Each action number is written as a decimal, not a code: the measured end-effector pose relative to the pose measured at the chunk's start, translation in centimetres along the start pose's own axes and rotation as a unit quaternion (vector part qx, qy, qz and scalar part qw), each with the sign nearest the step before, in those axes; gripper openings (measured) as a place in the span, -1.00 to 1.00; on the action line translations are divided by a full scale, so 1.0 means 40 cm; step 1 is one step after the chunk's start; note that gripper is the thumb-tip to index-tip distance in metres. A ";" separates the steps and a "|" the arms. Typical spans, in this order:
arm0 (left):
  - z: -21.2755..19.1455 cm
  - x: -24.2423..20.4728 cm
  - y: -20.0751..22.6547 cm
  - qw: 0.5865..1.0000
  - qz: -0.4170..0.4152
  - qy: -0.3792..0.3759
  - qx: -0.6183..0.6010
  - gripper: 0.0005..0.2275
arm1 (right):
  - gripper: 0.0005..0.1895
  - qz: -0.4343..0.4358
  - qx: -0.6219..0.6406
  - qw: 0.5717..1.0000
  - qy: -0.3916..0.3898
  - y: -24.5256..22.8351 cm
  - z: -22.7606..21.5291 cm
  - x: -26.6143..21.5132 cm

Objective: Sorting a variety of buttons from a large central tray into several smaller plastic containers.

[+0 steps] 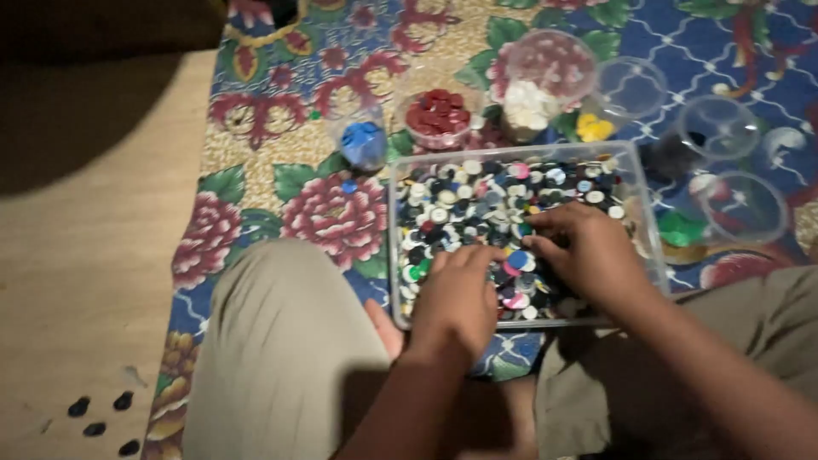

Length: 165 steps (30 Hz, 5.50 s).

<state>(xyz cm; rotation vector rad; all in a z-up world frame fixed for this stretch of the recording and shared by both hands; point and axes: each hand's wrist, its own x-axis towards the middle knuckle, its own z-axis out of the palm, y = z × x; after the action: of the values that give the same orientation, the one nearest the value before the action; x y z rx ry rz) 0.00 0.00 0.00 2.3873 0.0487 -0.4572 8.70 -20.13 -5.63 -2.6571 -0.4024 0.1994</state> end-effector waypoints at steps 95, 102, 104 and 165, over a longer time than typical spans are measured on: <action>0.013 0.001 0.009 0.996 -0.034 0.043 -0.075 -0.74 | -0.57 0.270 0.208 0.939 -0.057 -0.048 -0.188 -0.101; 0.017 -0.009 -0.044 0.987 0.011 0.066 -0.144 -0.66 | -0.54 0.192 0.138 0.969 -0.073 -0.138 -0.146 -0.134; 0.007 -0.011 -0.045 0.987 -0.002 0.062 -0.149 -0.62 | -0.60 0.174 0.165 0.969 -0.056 -0.128 -0.110 -0.151; -0.113 0.014 -0.091 0.974 -0.085 0.011 0.212 -0.71 | -0.83 0.032 0.020 0.999 -0.002 -0.150 -0.037 -0.143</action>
<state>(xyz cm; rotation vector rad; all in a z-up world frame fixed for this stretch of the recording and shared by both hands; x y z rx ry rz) 1.36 5.64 0.67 2.8220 0.1831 -0.5680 2.07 -17.36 -1.20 -2.6320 -0.3115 0.2306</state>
